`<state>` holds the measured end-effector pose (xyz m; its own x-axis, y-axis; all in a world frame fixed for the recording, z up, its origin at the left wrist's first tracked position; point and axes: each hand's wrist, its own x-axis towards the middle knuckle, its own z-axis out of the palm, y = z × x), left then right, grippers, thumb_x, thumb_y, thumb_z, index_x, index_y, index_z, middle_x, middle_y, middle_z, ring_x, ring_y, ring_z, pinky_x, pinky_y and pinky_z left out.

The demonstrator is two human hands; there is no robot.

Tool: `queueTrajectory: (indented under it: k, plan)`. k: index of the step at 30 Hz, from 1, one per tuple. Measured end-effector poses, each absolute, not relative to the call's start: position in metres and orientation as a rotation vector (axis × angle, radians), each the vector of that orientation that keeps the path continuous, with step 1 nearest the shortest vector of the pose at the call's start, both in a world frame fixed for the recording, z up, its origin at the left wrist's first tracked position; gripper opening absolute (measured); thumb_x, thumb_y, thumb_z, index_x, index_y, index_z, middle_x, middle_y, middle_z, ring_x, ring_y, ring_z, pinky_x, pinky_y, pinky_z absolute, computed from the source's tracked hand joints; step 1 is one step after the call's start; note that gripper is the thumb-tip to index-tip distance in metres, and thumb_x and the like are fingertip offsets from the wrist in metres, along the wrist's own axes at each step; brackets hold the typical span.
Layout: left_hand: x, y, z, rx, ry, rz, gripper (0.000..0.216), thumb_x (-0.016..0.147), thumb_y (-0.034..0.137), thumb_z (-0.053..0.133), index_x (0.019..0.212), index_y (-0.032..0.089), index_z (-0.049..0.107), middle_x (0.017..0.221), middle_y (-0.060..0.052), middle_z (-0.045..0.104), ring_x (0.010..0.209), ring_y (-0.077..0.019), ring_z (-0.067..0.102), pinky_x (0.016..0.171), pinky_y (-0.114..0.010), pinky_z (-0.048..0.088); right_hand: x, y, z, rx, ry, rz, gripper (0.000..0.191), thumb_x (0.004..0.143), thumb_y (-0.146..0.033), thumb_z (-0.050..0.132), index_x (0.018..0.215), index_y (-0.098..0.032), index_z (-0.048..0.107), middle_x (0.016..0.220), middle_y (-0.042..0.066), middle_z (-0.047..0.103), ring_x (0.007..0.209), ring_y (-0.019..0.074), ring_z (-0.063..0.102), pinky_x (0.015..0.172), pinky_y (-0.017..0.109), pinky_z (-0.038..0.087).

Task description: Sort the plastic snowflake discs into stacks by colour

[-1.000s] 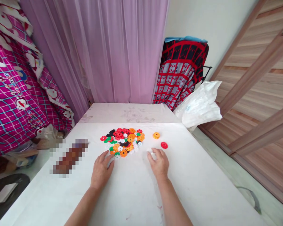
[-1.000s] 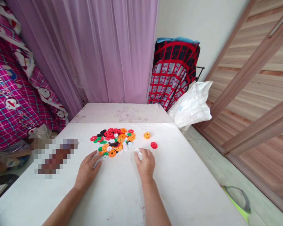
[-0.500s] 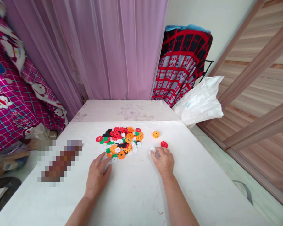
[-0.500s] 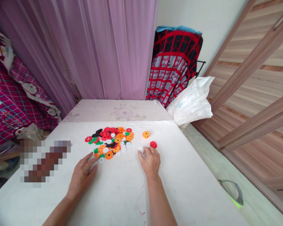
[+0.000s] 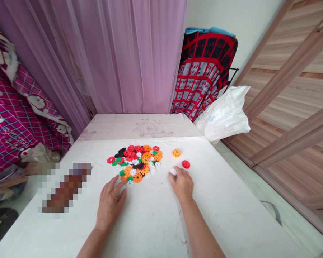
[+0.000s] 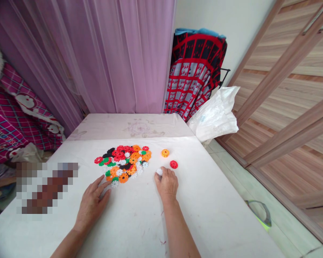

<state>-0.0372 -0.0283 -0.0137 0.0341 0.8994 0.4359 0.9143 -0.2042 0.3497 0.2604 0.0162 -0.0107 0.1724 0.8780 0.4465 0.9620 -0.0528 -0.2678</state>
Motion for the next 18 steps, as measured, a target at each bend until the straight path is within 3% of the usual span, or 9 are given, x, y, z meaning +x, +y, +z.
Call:
queueTrajectory:
  k: [9,18]
  plan:
    - [-0.0376,-0.0287,-0.0149,-2.247,-1.995,-0.904,0.034,0.088,0.036,0.045,0.113,0.028,0.068,0.134,-0.008,0.056,0.117,-0.0275,0.056,0.102,-0.05,0.043,0.2586,0.0145,-0.01,-1.898,-1.73,-0.241,0.034,0.083,-0.038,0.054,0.108,-0.018,0.066,0.091,0.008,0.066,0.083,0.0215,0.055,0.074,0.031,0.04]
    - [-0.0378,-0.0275,-0.0169,-2.254,-1.982,-0.909,0.033,0.089,0.036,0.046,0.113,0.028,0.067,0.135,-0.009,0.055,0.118,-0.0269,0.055,0.102,-0.049,0.043,0.2593,0.0142,-0.0106,-1.902,-1.759,-0.237,0.03,0.087,-0.034,0.05,0.105,-0.017,0.068,0.091,0.008,0.068,0.083,0.021,0.056,0.075,0.031,0.041]
